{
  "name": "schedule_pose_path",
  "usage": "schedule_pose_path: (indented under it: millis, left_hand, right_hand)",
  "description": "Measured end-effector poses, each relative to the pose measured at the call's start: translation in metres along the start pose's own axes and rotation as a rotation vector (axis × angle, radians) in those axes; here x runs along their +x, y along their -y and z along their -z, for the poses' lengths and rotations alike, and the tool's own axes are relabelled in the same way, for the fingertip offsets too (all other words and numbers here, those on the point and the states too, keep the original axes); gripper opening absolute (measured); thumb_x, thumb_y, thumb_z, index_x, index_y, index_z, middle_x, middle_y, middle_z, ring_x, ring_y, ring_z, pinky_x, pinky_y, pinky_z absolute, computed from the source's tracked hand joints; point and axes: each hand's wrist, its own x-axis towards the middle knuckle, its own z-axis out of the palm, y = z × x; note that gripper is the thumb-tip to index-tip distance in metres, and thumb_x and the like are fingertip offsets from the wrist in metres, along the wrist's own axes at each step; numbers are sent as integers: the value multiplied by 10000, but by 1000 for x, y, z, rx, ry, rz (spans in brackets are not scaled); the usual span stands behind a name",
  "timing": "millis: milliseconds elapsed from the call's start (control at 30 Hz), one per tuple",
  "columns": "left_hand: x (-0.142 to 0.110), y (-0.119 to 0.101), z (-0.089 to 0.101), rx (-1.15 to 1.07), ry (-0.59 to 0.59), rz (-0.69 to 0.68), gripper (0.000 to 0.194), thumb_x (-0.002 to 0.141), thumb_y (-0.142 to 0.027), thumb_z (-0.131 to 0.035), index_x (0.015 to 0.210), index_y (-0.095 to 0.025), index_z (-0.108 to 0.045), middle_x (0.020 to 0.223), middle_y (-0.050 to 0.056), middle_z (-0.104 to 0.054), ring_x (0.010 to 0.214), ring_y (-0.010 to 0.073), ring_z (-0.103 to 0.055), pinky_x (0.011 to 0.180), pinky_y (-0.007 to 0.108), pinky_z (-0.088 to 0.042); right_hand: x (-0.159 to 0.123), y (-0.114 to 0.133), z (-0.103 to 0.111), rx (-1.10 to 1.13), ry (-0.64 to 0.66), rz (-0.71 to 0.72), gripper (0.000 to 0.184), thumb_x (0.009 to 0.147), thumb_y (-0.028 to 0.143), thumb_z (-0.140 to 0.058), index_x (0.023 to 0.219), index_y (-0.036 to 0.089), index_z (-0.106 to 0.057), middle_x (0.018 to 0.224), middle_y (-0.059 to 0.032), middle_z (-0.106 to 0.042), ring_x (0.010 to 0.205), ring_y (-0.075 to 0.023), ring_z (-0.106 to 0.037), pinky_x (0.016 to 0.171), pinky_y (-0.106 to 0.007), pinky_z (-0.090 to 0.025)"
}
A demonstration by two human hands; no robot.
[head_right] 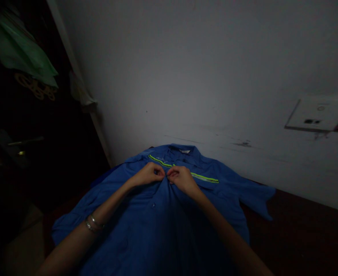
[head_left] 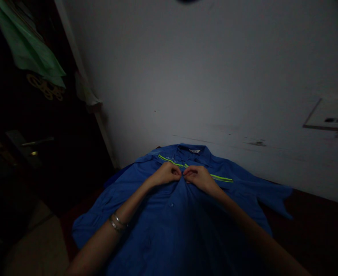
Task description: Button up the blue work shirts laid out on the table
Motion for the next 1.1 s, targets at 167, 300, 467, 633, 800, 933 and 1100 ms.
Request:
schedule_pose_path:
  millis: [167,300,467,633,800,933,1100]
  left_hand:
    - [2,3,-2,-62,-85,-11,186,601,-124,-567,766,-92,-648,633,-3,-577,585,90,-491,548,170,-365]
    - [5,5,-7,-183,-87,109,198,572,-90,-554,741,-74,-657,613,3,-587,555,87,-496,538,176,-377]
    - [6,8,-7,-249,-46,176,179,559,-109,-571,699,-78,-678,609,10,-615,542,93,-508,530,185,-382]
    - [7,17,-1,-233,33,131,203,579,-163,-605,741,-82,-698,647,22,-640,557,99,-517,535,189,-388]
    - [4,17,7,-199,59,139,259,578,-197,-634,807,-94,-697,653,18,-644,554,96,-518,531,184,-389]
    - [0,8,15,-207,87,137,234,579,-211,-638,774,-96,-698,685,32,-656,593,106,-541,569,189,-404]
    - [-2,-1,15,-134,118,123,200,596,-174,-594,743,-93,-703,666,25,-655,581,100,-531,571,183,-392]
  right_hand:
    - [-1,4,1,-19,63,-5,223,591,120,-527,802,122,-598,637,1,-587,596,-116,-556,590,-222,-446]
    - [-5,6,-5,-197,41,60,305,576,230,-639,861,126,-600,718,-19,-602,652,-124,-547,599,-220,-426]
    - [-10,13,-17,-524,-102,147,179,610,214,-602,775,145,-599,655,-10,-575,607,-120,-510,555,-216,-369]
    - [-11,15,-17,-603,-111,144,194,587,112,-537,763,154,-610,676,-19,-599,625,-125,-523,566,-210,-363]
    - [-6,11,-11,-435,-71,53,271,571,82,-530,813,147,-634,726,-24,-621,641,-117,-549,572,-191,-396]
    - [-5,13,-7,-310,-64,-56,293,570,60,-521,832,133,-628,724,-21,-610,592,-97,-538,525,-172,-388]
    - [-5,16,-3,-177,-52,-141,301,572,61,-523,856,124,-603,668,2,-586,505,-71,-495,468,-162,-361]
